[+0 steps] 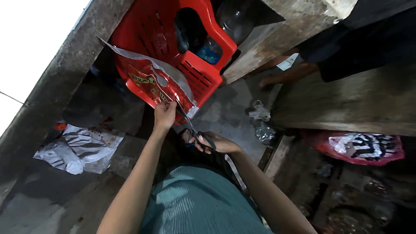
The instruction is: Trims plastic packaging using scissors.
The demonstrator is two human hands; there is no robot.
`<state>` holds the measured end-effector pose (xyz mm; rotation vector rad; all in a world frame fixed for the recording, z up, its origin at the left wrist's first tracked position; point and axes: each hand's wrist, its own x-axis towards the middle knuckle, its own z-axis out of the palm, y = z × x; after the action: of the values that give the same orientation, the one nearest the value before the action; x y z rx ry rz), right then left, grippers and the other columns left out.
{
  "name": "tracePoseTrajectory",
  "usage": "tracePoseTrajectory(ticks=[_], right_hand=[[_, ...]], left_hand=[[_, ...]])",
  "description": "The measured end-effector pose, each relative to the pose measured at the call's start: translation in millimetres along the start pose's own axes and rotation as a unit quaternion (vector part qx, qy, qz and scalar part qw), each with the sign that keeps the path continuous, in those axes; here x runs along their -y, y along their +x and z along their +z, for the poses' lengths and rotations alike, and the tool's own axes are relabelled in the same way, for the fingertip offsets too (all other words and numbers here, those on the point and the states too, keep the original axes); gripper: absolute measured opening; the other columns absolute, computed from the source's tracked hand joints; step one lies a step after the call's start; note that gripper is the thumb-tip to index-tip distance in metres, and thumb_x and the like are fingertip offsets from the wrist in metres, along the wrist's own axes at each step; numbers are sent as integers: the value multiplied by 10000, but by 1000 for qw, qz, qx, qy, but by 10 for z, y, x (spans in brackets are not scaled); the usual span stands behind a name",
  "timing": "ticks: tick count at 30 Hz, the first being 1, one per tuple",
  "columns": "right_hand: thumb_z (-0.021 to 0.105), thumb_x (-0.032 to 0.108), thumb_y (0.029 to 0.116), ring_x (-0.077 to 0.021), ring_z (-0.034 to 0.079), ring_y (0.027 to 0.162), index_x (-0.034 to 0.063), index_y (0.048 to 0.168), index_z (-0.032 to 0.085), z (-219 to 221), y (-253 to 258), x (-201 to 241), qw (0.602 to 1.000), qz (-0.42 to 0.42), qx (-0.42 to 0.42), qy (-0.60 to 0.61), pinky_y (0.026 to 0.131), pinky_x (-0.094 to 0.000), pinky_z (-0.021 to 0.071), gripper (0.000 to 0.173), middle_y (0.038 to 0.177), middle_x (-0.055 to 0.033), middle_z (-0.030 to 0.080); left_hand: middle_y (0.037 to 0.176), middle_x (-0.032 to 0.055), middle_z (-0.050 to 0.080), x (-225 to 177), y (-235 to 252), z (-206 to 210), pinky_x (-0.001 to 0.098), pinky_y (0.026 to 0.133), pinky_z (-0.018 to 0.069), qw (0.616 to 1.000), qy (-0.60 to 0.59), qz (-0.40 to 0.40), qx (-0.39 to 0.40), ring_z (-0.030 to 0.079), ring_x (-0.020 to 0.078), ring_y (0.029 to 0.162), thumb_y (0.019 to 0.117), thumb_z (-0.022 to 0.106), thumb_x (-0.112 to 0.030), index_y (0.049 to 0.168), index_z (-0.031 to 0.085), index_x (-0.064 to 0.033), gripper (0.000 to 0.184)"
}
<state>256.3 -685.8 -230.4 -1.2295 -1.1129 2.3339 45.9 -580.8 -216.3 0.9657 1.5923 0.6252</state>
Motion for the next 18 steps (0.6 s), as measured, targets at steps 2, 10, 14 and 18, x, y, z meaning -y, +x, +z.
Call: tracePoseTrajectory(ticks=[2,10,14,18], right_hand=[[523,639,970,21,570,633,64,1170,665,6,35,21,1000,-17,-1,-23,580,-155,484,625,769,102,628],[584,502,975,45,552,614,54,1154,661,59,377,203,998,-24,-50,9,575,-134,472,488,741,119,618],[590,595,957,38,563,642,81,1163,670,65,515,152,996,-68,-52,12,599,-141,480,559,777,116,635],[599,613,957,36,541,607,96,1085,707,103,594,60,991,-111,-60,40,561,-143,462,544,734,121,617]], left_hand=[[799,39,582,49,-10,-76,307,734,468,1000,-3,6,27,541,93,743,1056,508,-165,977,642,7,231],[892,105,651,-17,66,-267,374,817,489,996,11,-2,87,599,148,849,1051,530,-141,993,669,34,231],[838,93,645,-39,104,-286,381,769,489,995,41,-3,86,597,151,789,1042,553,-160,950,679,18,236],[853,120,639,-138,-6,-366,406,704,492,992,68,-31,104,591,185,754,1068,515,-246,1039,673,3,296]])
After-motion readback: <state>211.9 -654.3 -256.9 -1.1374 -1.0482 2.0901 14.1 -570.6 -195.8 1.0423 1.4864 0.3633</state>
